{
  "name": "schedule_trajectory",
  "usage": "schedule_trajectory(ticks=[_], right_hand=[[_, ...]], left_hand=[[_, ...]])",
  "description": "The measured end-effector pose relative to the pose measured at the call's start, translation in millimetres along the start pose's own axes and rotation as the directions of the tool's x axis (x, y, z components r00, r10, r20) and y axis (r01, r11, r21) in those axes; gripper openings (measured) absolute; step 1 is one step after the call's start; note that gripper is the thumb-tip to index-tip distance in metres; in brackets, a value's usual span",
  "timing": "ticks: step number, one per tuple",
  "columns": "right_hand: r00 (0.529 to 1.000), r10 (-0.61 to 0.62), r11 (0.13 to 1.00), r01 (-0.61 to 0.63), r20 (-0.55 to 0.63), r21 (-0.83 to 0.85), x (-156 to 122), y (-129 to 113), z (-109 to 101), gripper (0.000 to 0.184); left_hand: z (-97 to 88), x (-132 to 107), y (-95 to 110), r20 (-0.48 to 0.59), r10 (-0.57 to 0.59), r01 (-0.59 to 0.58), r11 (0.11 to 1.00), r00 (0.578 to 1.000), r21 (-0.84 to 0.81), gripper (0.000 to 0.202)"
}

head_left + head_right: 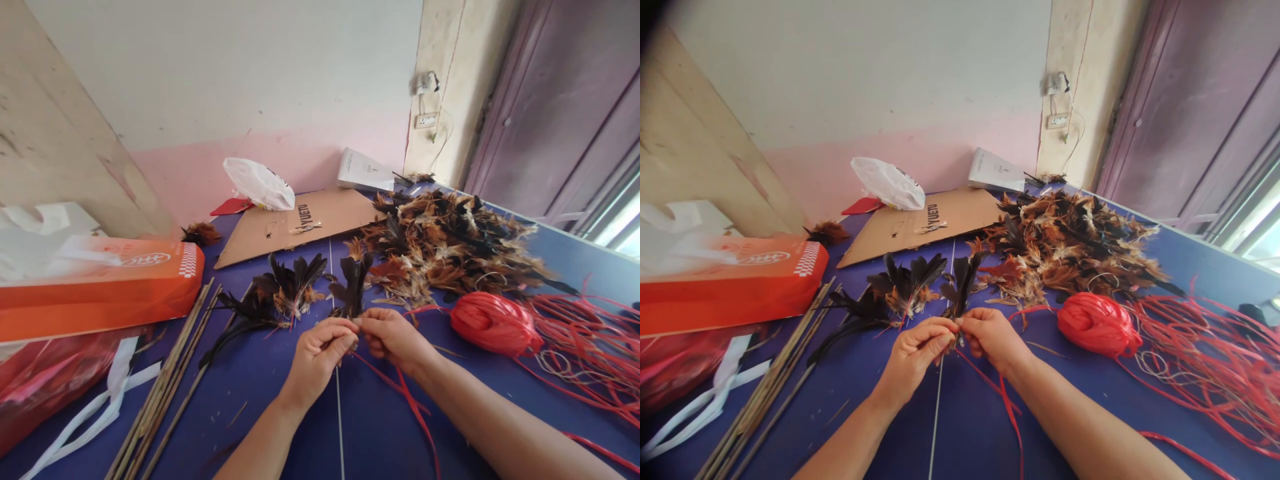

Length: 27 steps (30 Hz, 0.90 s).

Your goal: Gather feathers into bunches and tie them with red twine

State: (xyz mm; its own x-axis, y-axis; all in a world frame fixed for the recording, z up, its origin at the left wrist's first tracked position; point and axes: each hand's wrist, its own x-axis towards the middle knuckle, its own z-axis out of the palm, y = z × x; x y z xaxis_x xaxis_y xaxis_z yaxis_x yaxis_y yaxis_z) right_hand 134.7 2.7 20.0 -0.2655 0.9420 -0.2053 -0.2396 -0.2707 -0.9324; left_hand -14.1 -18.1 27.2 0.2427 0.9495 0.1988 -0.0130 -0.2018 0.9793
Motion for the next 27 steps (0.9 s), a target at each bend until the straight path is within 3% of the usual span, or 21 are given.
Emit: schedule_trajectory(ticks=[4, 9, 13, 16, 23, 27], right_hand=[[0.995, 0.082, 0.994, -0.079, 0.047, -0.07, 1.5, 3.9, -3.4, 0.02], [0.997, 0.063, 0.925, -0.044, 0.038, -0.377, 0.4, 5.9, -4.4, 0.004], [0.999, -0.036, 0.862, 0.049, 0.035, -0.504, -0.8, 6.2, -9.4, 0.034], [0.995, -0.086, 0.835, 0.102, 0.055, -0.54, 0.8, 8.2, -14.8, 0.033], [0.986, -0.136, 0.819, 0.165, 0.092, -0.55, -1.2, 4.6, -13.6, 0.029], [0.967, -0.204, 0.795, 0.255, 0.153, -0.55, -7.6, -0.5, -3.0, 0.024]], left_hand=[[-4.0, 3.0, -7.4, 0.104, -0.097, 0.093, 0.995, 0.99, 0.037, 0.021], [-5.7, 6.7, -11.8, 0.097, -0.164, 0.155, 0.983, 0.982, 0.094, 0.022], [-3.9, 8.5, -16.7, 0.076, -0.241, 0.235, 0.969, 0.968, 0.076, 0.018], [-3.6, 9.4, -21.4, 0.064, -0.281, 0.279, 0.96, 0.958, 0.039, 0.016], [-3.2, 9.4, -24.8, 0.036, -0.268, 0.266, 0.962, 0.963, 0.065, 0.014], [-2.4, 7.8, -23.3, 0.055, -0.187, 0.177, 0.973, 0.981, 0.15, 0.013]])
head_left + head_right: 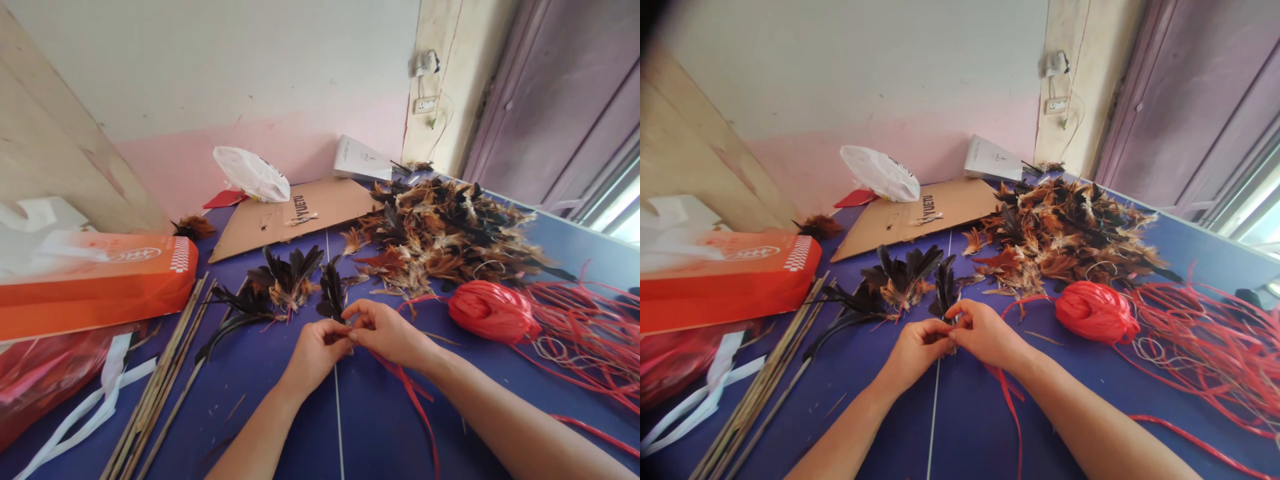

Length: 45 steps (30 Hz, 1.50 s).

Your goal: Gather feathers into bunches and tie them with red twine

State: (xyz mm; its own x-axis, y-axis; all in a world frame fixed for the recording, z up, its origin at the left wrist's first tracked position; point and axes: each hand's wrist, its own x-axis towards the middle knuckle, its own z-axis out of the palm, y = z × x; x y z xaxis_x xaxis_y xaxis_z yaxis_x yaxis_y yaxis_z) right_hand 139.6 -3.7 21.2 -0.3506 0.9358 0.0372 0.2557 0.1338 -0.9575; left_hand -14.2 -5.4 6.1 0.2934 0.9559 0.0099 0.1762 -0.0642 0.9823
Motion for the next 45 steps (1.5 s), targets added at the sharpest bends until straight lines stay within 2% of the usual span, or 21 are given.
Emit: schedule_trajectory(ticks=[4, 7, 8, 10, 13, 16, 18, 21, 24, 29, 33, 35, 39, 42, 45], right_hand=[[0.998, -0.059, 0.994, 0.059, -0.002, 0.095, 0.6, -4.8, 3.7, 0.023], [0.995, -0.067, 0.98, 0.079, -0.073, 0.184, 3.0, -5.3, -2.1, 0.022], [0.99, -0.08, 0.984, 0.096, -0.113, 0.147, 3.6, -5.4, -5.1, 0.02], [0.974, -0.16, 0.987, 0.157, -0.163, -0.029, 3.8, -5.8, -10.5, 0.018], [0.932, -0.349, 0.903, 0.304, -0.104, -0.303, 2.1, -5.7, -13.3, 0.022], [0.894, -0.447, 0.803, 0.381, -0.039, -0.459, 0.2, -3.8, -10.1, 0.021], [0.892, -0.451, 0.765, 0.362, -0.042, -0.533, -0.3, -2.2, -7.4, 0.015], [0.906, -0.419, 0.765, 0.319, -0.058, -0.56, -0.4, -1.1, -4.9, 0.015], [0.926, -0.375, 0.802, 0.295, -0.053, -0.52, -0.8, -2.6, -3.5, 0.012], [0.956, -0.292, 0.868, 0.282, 0.038, -0.408, -2.3, -8.1, -5.3, 0.011], [0.957, -0.276, 0.89, 0.291, 0.093, -0.351, -3.0, -11.2, -10.4, 0.009], [0.956, -0.285, 0.915, 0.294, 0.073, -0.278, -2.8, -10.9, -11.4, 0.007], [0.98, -0.181, 0.969, 0.193, 0.088, -0.155, -2.5, -7.4, -8.0, 0.026], [0.967, -0.239, 0.938, 0.252, 0.085, -0.238, -2.0, -4.8, -4.5, 0.026], [0.942, -0.333, 0.885, 0.33, 0.047, -0.328, -0.4, -1.9, -1.8, 0.021]], left_hand=[[-3.9, 0.0, -1.0, -0.036, 0.113, -0.108, 0.987, 0.993, 0.119, 0.011], [-9.0, 2.3, -2.9, -0.046, 0.068, -0.066, 0.996, 0.997, 0.06, 0.013], [-10.7, 3.2, -3.3, -0.038, 0.039, -0.038, 0.999, 0.999, 0.016, 0.014], [-13.7, 4.7, -3.4, -0.017, -0.006, 0.005, 0.998, 1.0, -0.056, 0.016], [-16.2, 5.4, -1.6, 0.0, -0.031, 0.031, 0.995, 1.0, -0.097, 0.019], [-16.6, 4.3, 0.6, 0.005, -0.032, 0.033, 0.994, 0.999, -0.107, 0.018], [-16.5, 3.6, 1.6, 0.014, -0.034, 0.036, 0.993, 0.999, -0.116, 0.018], [-16.5, 3.8, 2.5, 0.026, -0.048, 0.051, 0.988, 0.999, -0.143, 0.017], [-17.2, 4.9, 2.7, 0.018, -0.07, 0.072, 0.978, 0.997, -0.194, 0.016], [-18.3, 4.9, 0.9, 0.024, -0.152, 0.152, 0.941, 0.988, -0.301, 0.017], [-18.4, 4.2, -0.9, 0.039, -0.19, 0.192, 0.928, 0.981, -0.32, 0.018], [-18.4, 3.8, -1.1, 0.052, -0.163, 0.171, 0.932, 0.985, -0.319, 0.016], [-16.7, 1.8, -0.3, 0.104, -0.069, 0.096, 0.955, 0.992, -0.281, 0.014], [-14.3, 0.6, -0.5, 0.103, -0.025, 0.044, 0.98, 0.994, -0.193, 0.012], [-12.3, 0.3, -1.8, 0.039, 0.03, -0.029, 0.999, 0.999, -0.036, 0.009]])
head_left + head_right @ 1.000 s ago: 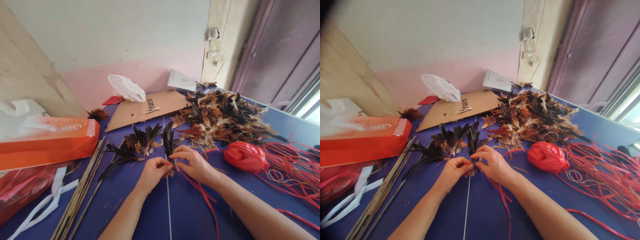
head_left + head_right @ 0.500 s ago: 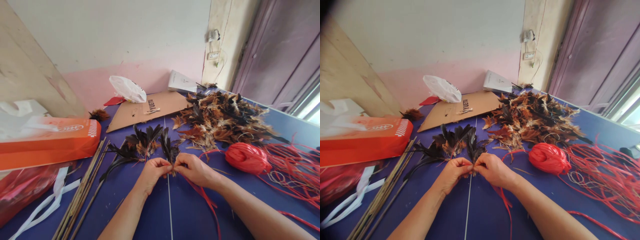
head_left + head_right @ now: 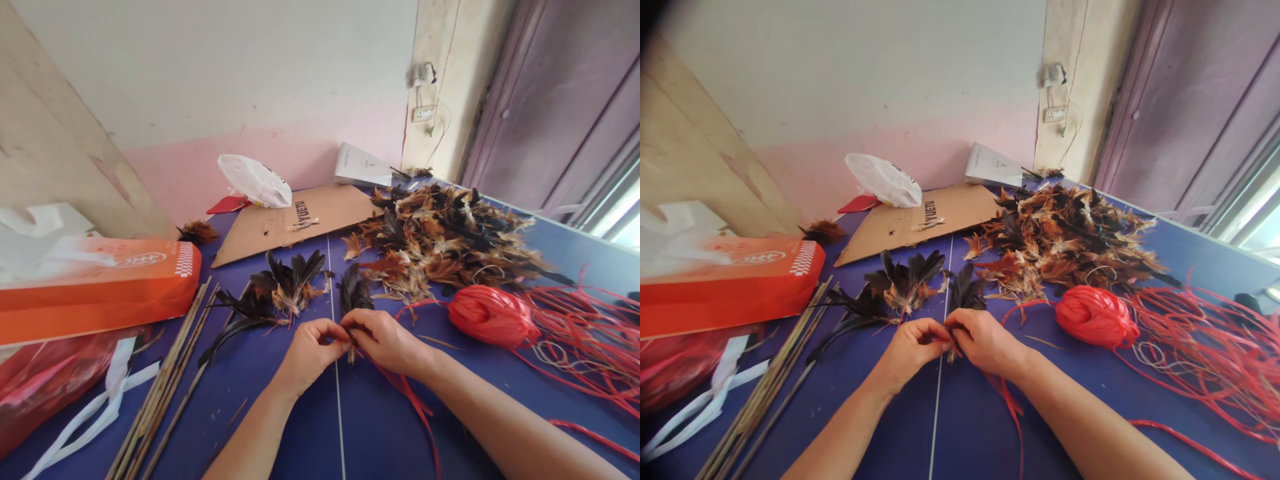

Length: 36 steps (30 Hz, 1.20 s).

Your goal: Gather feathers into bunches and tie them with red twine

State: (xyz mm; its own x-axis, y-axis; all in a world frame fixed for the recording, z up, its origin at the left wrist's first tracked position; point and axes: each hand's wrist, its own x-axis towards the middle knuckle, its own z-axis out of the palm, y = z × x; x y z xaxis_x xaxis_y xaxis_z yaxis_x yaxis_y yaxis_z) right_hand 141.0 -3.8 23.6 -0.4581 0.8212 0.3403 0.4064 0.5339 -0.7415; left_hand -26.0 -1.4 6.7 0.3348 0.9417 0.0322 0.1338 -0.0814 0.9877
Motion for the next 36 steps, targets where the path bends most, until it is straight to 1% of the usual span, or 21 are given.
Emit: schedule_trajectory(ticks=[3, 6, 8, 10, 13, 15, 18, 21, 24, 26, 27, 29, 30, 32, 34, 36], right_hand=[[1.0, 0.013, 1.0, -0.013, -0.02, 0.01, 1.0, 3.9, 4.0, 0.019], [0.997, 0.054, 0.997, -0.051, -0.058, 0.055, 2.3, 8.2, 8.3, 0.016], [0.993, 0.093, 0.991, -0.086, -0.069, 0.101, 3.2, 10.4, 10.7, 0.016], [0.99, 0.128, 0.981, -0.117, -0.064, 0.153, 4.0, 11.5, 11.8, 0.018], [0.987, 0.156, 0.97, -0.147, -0.037, 0.193, 4.9, 11.0, 10.1, 0.024], [0.986, 0.166, 0.965, -0.161, -0.009, 0.205, 5.4, 9.9, 7.6, 0.025], [0.977, 0.211, 0.946, -0.209, 0.016, 0.246, 5.7, 8.7, 5.0, 0.019], [0.952, 0.306, 0.896, -0.297, 0.025, 0.33, 5.3, 8.7, 6.9, 0.013], [0.941, 0.34, 0.859, -0.307, -0.006, 0.41, 4.4, 9.7, 11.5, 0.008], [0.941, 0.338, 0.829, -0.285, -0.025, 0.48, 4.3, 11.0, 13.3, 0.011], [0.94, 0.34, 0.806, -0.282, -0.017, 0.52, 4.5, 11.9, 13.5, 0.016], [0.937, 0.347, 0.76, -0.303, 0.035, 0.575, 5.1, 13.7, 12.6, 0.023], [0.935, 0.349, 0.75, -0.321, 0.066, 0.579, 5.5, 14.5, 12.0, 0.024], [0.93, 0.353, 0.758, -0.349, 0.104, 0.551, 6.1, 16.3, 11.0, 0.021], [0.925, 0.361, 0.776, -0.367, 0.115, 0.513, 6.1, 18.0, 10.6, 0.015], [0.923, 0.365, 0.774, -0.374, 0.123, 0.511, 5.7, 19.5, 10.2, 0.012]], left_hand=[[1.5, -1.2, 0.3, -0.076, 0.134, -0.113, 0.966, 0.988, 0.234, 0.005], [3.7, -4.0, 3.5, -0.088, 0.311, -0.243, 0.864, 0.946, 0.442, 0.01], [5.1, -5.6, 6.1, -0.085, 0.405, -0.304, 0.793, 0.91, 0.529, 0.014], [5.9, -6.6, 7.8, -0.09, 0.478, -0.343, 0.738, 0.874, 0.582, 0.015], [6.0, -7.3, 8.1, -0.073, 0.543, -0.379, 0.67, 0.837, 0.638, 0.015], [5.7, -7.7, 7.7, -0.05, 0.56, -0.386, 0.632, 0.827, 0.672, 0.016], [5.6, -8.4, 7.6, -0.035, 0.566, -0.38, 0.597, 0.824, 0.707, 0.015], [6.2, -8.7, 8.3, -0.038, 0.565, -0.371, 0.591, 0.824, 0.716, 0.014], [6.4, -8.3, 8.7, -0.032, 0.568, -0.379, 0.589, 0.822, 0.714, 0.014], [6.0, -7.9, 8.5, -0.026, 0.569, -0.381, 0.584, 0.822, 0.716, 0.014], [5.8, -7.8, 8.3, -0.023, 0.567, -0.381, 0.582, 0.823, 0.719, 0.014], [5.3, -7.9, 7.9, -0.017, 0.562, -0.379, 0.579, 0.827, 0.722, 0.014], [5.2, -8.1, 7.8, -0.013, 0.561, -0.382, 0.579, 0.827, 0.721, 0.014], [5.2, -8.4, 7.8, -0.006, 0.562, -0.389, 0.579, 0.827, 0.716, 0.014], [5.3, -8.8, 8.1, -0.005, 0.563, -0.391, 0.58, 0.826, 0.714, 0.014], [5.3, -9.2, 8.8, -0.007, 0.561, -0.389, 0.582, 0.828, 0.714, 0.014]])
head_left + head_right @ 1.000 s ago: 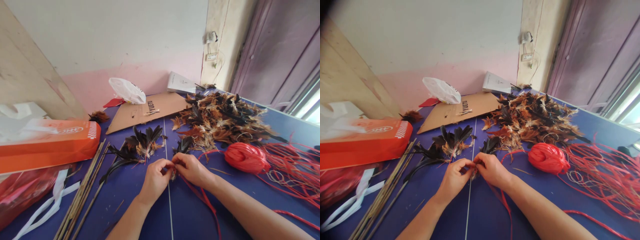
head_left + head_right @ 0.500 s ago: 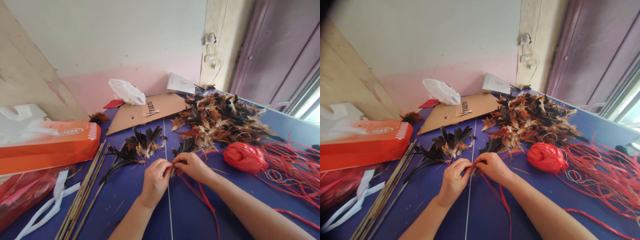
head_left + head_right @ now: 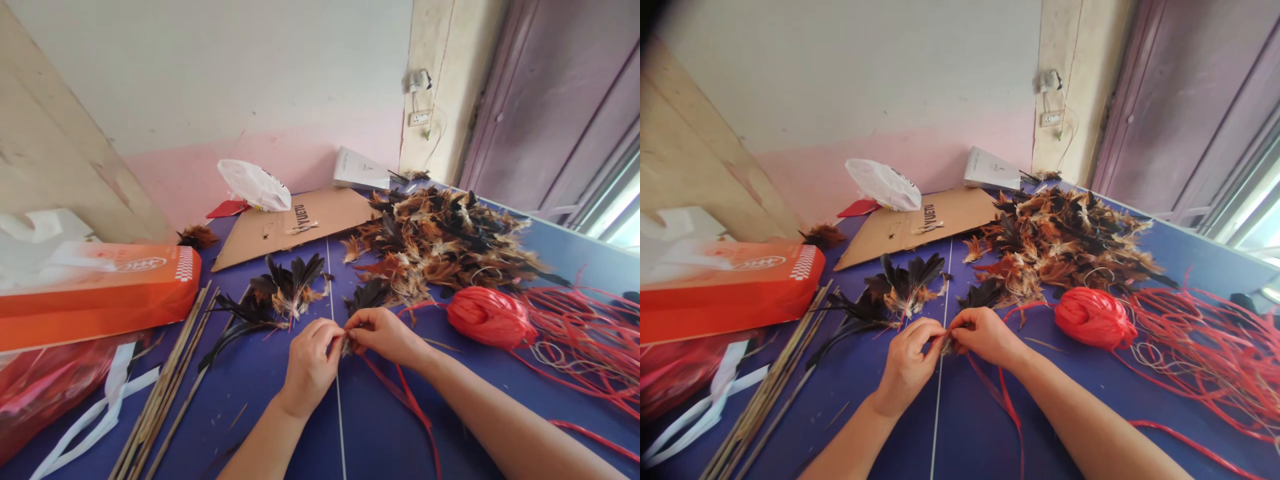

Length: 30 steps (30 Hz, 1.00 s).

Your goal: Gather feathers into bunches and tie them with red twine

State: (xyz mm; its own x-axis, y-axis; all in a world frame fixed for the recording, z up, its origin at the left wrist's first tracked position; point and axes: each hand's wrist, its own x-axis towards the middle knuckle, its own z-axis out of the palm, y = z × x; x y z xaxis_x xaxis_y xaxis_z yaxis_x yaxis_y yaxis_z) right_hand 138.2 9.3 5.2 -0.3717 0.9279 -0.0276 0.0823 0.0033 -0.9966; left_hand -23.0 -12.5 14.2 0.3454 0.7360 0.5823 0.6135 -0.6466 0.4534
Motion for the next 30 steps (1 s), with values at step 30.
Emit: schedule_trajectory(ticks=[30], right_hand=[[0.981, -0.192, 0.967, 0.193, 0.024, -0.168, -5.9, -7.2, -17.2, 0.016]], left_hand=[[-3.0, 7.9, -25.9, 0.28, -0.481, 0.555, 0.685, 0.831, -0.472, 0.023]])
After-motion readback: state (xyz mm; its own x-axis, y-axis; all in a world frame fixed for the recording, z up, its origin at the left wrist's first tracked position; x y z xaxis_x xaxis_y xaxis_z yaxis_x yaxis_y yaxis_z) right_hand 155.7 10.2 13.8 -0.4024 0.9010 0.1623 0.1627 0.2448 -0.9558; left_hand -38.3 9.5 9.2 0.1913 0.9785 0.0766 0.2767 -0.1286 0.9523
